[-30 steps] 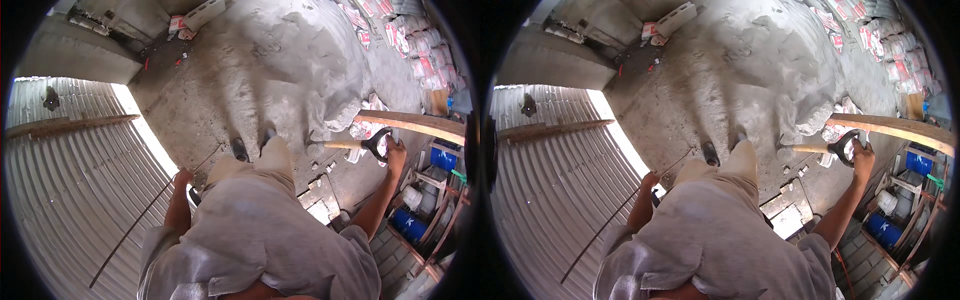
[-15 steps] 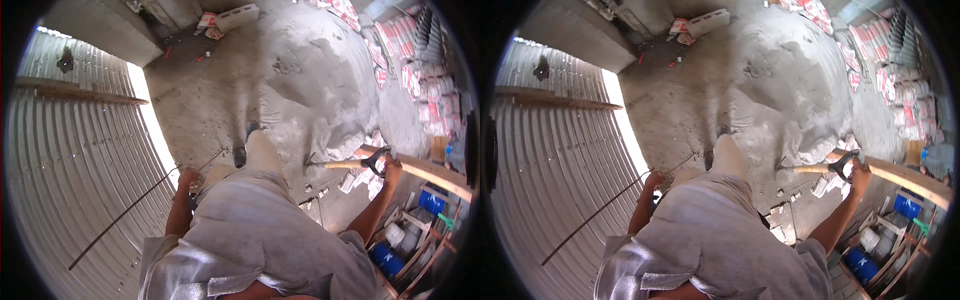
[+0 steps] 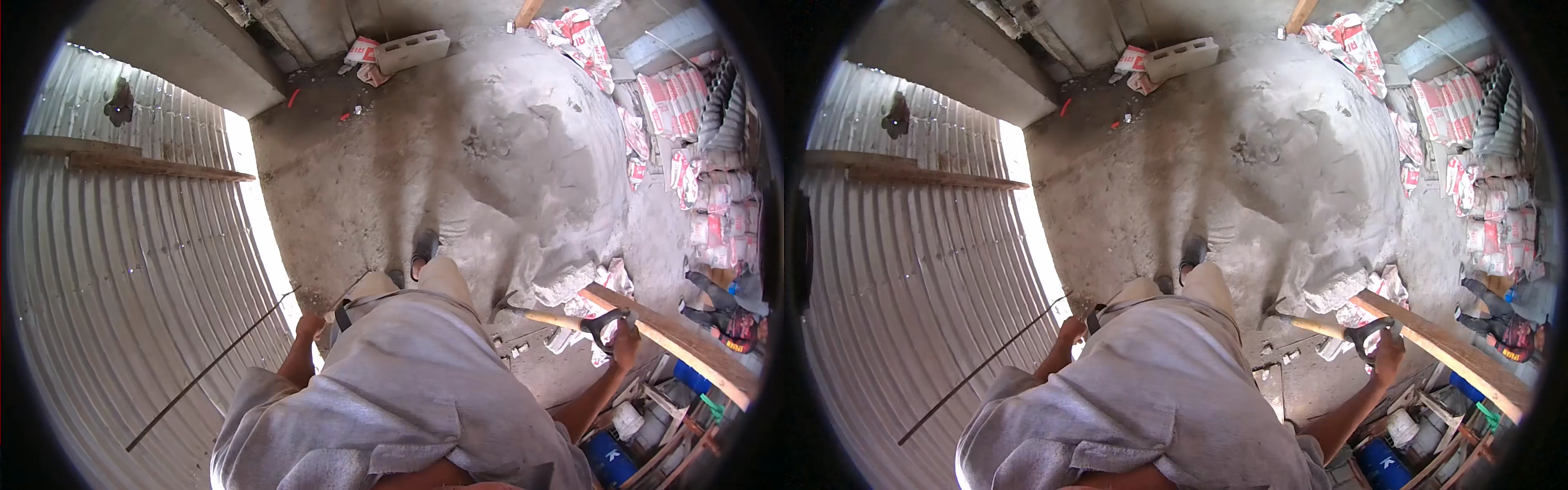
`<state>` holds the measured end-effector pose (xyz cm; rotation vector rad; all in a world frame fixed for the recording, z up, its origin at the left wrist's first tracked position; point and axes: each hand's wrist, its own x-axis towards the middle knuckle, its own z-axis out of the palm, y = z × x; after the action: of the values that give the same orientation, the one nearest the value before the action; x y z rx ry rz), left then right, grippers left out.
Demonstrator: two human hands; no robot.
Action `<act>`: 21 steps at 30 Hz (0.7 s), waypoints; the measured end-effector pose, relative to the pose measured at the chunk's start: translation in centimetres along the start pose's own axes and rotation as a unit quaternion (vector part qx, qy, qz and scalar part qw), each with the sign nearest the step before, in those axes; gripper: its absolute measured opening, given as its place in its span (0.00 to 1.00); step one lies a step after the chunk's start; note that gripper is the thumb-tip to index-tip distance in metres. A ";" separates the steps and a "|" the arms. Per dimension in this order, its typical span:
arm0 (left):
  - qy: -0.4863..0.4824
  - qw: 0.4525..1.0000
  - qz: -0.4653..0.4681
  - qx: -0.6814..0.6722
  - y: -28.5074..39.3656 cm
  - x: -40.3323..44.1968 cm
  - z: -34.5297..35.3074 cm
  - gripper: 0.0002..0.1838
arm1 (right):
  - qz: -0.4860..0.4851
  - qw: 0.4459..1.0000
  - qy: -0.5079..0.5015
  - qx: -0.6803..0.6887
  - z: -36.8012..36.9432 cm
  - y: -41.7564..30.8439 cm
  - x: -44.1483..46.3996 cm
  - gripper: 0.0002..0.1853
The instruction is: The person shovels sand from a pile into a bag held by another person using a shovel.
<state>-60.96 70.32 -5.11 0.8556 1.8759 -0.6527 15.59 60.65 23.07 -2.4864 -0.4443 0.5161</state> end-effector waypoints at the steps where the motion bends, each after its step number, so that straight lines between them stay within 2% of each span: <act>1: -0.002 1.000 0.000 -0.001 -0.3 0.9 0.3 0.19 | -0.047 0.998 0.020 -0.046 1.2 -1.2 0.0 0.19; 2: 0.035 0.999 0.012 0.012 -2.0 3.4 1.4 0.20 | -0.087 0.995 -0.032 -0.030 2.2 -1.9 0.9 0.18; 4: 0.091 0.993 0.012 0.071 -2.3 5.3 1.3 0.21 | -0.048 0.993 -0.100 -0.048 4.5 -12.0 -2.5 0.13; 5: 0.088 0.993 0.014 0.075 -2.2 6.0 0.5 0.21 | -0.043 0.993 -0.097 -0.050 4.7 -15.1 -2.5 0.13; 7: 0.123 0.985 0.079 0.097 -1.9 7.4 -0.8 0.20 | -0.059 0.990 -0.123 -0.047 4.6 -18.8 -2.2 0.13; 8: 0.103 0.984 0.105 0.099 -0.6 6.4 -2.4 0.17 | -0.123 0.984 -0.113 -0.069 4.2 -20.0 -1.9 0.11; 9: 0.087 0.985 0.131 0.076 -2.9 11.7 -1.4 0.15 | -0.123 0.984 -0.108 -0.073 3.9 -21.8 -2.0 0.11; 10: 0.084 0.989 0.108 -0.063 -2.8 14.0 -1.7 0.14 | -0.112 0.986 -0.110 -0.050 3.7 -24.0 -2.4 0.10; 11: 0.042 0.975 0.087 -0.200 -1.0 12.8 -3.4 0.17 | -0.101 0.988 -0.113 -0.027 3.7 -25.9 -2.7 0.09; 12: 0.008 0.942 0.057 -0.332 1.1 11.2 -5.3 0.21 | -0.114 0.987 -0.110 -0.022 3.6 -27.1 -2.8 0.08; 13: 0.006 0.941 0.059 -0.333 2.7 10.1 -6.2 0.21 | -0.115 0.987 -0.108 -0.023 3.8 -27.6 -2.8 0.08; 15: -0.009 0.900 0.092 -0.426 5.0 9.8 -9.0 0.27 | -0.121 0.989 -0.074 0.044 4.6 -28.5 -2.9 0.09; 16: -0.053 0.909 0.093 -0.403 5.7 10.0 -10.9 0.30 | -0.125 0.990 -0.059 0.039 5.3 -29.1 -3.0 0.10; 17: -0.056 0.912 0.096 -0.395 6.4 10.9 -12.7 0.30 | -0.118 0.991 -0.052 0.040 6.4 -30.0 -3.4 0.10; 20: -0.053 0.962 0.082 -0.255 9.1 13.4 -18.1 0.32 | -0.138 0.987 -0.009 0.079 10.2 -33.5 -4.8 0.12; 21: -0.058 0.963 0.078 -0.253 8.2 15.3 -19.3 0.32 | -0.135 0.988 -0.010 0.073 11.6 -35.2 -5.4 0.12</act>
<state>-69.66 93.89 -11.58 0.6049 1.7327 -0.1067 -1.30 91.45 35.93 -2.2372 -0.7119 0.4461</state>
